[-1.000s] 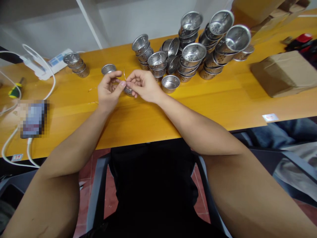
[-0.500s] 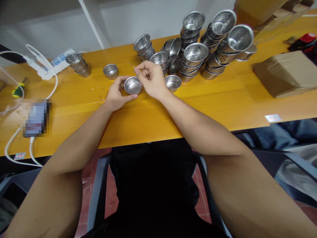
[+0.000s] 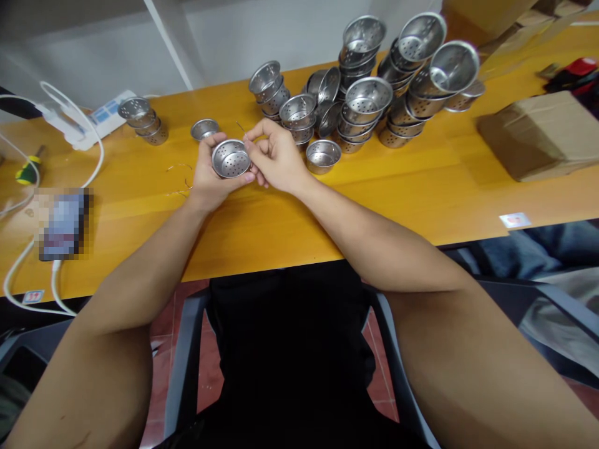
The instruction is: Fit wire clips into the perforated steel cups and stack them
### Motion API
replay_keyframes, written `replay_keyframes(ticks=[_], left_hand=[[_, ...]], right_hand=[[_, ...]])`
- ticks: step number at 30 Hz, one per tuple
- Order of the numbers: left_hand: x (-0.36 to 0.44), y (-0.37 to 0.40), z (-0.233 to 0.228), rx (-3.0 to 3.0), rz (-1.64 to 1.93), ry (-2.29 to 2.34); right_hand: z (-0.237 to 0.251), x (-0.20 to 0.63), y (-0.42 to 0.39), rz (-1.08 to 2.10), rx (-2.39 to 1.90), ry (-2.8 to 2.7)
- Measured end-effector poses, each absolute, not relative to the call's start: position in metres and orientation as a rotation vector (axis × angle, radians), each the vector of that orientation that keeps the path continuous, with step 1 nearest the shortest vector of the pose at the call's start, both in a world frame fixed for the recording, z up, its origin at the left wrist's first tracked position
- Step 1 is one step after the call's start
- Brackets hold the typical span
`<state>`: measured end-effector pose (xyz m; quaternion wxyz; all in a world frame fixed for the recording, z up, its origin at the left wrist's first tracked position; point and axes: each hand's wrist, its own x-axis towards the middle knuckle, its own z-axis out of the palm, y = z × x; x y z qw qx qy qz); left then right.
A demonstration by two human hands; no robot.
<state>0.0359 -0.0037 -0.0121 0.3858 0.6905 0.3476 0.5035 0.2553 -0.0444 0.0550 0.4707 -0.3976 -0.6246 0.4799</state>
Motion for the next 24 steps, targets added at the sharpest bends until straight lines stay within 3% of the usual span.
replay_keyframes(ticks=[11,24], left_hand=[[0.026,0.020,-0.013,1.795,1.354,0.841],[0.020,0.026,-0.031,1.731,1.412,0.669]], right_hand=[[0.066,0.257,-0.044,1.109,-1.020,-1.468],[0.034,0.255,-0.030,1.163,-0.748,-1.562]])
